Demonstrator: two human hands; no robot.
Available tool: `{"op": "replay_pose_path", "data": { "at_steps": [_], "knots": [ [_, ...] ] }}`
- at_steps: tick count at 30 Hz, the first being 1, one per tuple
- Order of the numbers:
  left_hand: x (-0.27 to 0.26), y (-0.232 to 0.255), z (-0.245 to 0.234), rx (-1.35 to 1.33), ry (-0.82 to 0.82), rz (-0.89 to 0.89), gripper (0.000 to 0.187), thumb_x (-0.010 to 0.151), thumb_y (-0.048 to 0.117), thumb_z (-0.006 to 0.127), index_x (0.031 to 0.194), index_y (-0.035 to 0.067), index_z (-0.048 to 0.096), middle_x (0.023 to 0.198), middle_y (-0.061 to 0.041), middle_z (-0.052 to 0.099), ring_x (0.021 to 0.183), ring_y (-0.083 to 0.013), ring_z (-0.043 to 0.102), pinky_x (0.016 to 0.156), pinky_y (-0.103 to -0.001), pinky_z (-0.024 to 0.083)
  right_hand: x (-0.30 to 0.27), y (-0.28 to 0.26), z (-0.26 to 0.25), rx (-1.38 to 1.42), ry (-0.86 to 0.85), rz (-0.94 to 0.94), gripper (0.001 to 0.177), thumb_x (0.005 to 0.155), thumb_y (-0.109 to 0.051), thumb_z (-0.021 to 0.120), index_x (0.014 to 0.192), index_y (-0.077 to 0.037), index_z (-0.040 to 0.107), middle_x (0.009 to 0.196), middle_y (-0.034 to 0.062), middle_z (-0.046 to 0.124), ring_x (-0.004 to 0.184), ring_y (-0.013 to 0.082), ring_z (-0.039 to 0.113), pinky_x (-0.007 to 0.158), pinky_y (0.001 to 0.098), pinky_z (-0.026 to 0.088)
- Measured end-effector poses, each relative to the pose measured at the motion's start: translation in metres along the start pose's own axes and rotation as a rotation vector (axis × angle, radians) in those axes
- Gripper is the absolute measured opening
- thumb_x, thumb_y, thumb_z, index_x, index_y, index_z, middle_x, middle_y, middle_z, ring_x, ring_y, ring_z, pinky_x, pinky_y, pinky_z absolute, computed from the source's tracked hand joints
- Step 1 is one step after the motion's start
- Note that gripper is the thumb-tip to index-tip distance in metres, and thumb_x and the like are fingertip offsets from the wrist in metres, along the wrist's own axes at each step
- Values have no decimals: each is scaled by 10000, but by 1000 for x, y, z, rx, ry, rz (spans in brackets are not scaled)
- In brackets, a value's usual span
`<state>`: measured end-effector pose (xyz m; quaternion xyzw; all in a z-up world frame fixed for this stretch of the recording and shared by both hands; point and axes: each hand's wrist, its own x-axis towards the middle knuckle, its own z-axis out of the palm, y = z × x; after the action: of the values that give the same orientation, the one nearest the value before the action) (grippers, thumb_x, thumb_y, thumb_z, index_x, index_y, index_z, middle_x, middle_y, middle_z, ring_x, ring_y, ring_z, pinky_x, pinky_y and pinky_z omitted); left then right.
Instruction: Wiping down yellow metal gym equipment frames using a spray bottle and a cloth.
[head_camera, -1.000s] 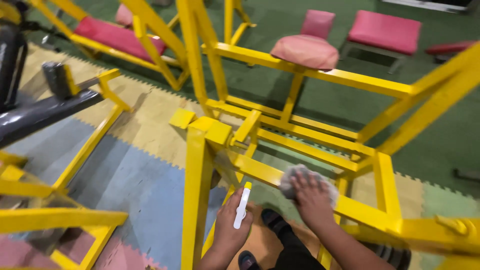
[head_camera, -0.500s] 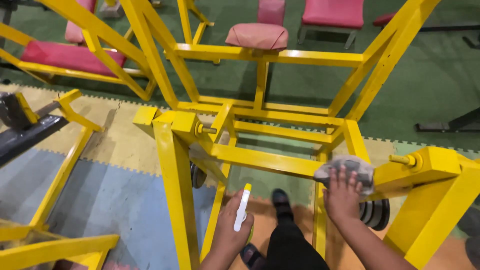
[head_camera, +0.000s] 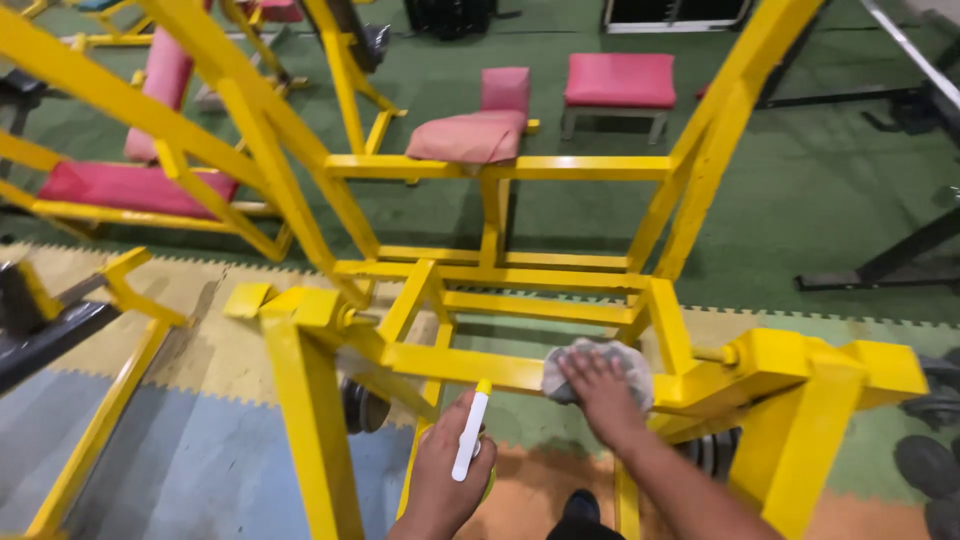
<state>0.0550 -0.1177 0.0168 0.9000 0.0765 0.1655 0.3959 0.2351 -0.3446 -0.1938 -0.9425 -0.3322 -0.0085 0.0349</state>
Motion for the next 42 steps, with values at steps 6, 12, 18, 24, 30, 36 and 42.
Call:
{"op": "replay_pose_path", "data": {
  "at_steps": [6, 12, 18, 24, 30, 36, 42],
  "knots": [
    [36, 38, 34, -25, -117, 64, 618, 740, 132, 620, 1355, 98, 580, 1129, -58, 746, 819, -212, 751, 740, -341, 565, -43, 12, -44, 538, -1, 120, 559, 913, -96, 484, 1445, -234, 583, 1586, -24, 464, 1495, 238, 359, 1241, 454, 220],
    [72, 89, 69, -82, -170, 328, 645, 744, 95, 631, 1384, 64, 556, 1361, -133, 656, 1171, -333, 664, 913, -380, 541, -87, 61, -125, 1358, -147, 683, 504, 874, -58, 626, 1367, -133, 696, 1152, 33, 798, 967, 164, 697, 881, 278, 555],
    [86, 129, 104, -133, -265, 381, 587, 757, 118, 633, 1340, 74, 584, 1316, -107, 688, 1137, -323, 676, 877, -379, 546, -175, 139, -162, 1507, 33, 660, 392, 767, 99, 677, 1138, 53, 799, 993, 164, 846, 844, 251, 731, 792, 353, 584],
    [98, 143, 98, -132, -360, 446, 582, 751, 118, 629, 1331, 75, 598, 1296, -99, 703, 1100, -317, 692, 852, -378, 560, -204, 135, -221, 1329, 775, 569, 426, 909, 57, 572, 1333, 16, 588, 1168, 161, 698, 881, 225, 650, 745, 331, 526],
    [101, 142, 80, -158, -424, 505, 585, 734, 95, 622, 1318, 75, 594, 1292, -93, 702, 1101, -314, 693, 861, -376, 559, -117, 81, -222, 212, 462, 427, 660, 858, -290, 577, 1465, -56, 469, 1469, 122, 518, 1327, 340, 400, 1113, 529, 277],
    [96, 127, 73, -177, -511, 498, 601, 704, 104, 626, 1304, 77, 602, 1296, -91, 704, 1099, -330, 689, 860, -380, 556, -65, 91, -225, -109, 397, 503, 518, 967, -478, 496, 1241, -57, 626, 1292, 118, 624, 1150, 342, 573, 1058, 521, 357],
    [84, 120, 74, -210, -583, 501, 601, 709, 113, 613, 1310, 89, 595, 1300, -87, 693, 1098, -334, 677, 875, -382, 544, -24, 91, -265, 46, -51, 844, 569, 943, -577, 485, 1025, -97, 780, 1088, 146, 744, 961, 390, 697, 852, 509, 526]
  ]
}}
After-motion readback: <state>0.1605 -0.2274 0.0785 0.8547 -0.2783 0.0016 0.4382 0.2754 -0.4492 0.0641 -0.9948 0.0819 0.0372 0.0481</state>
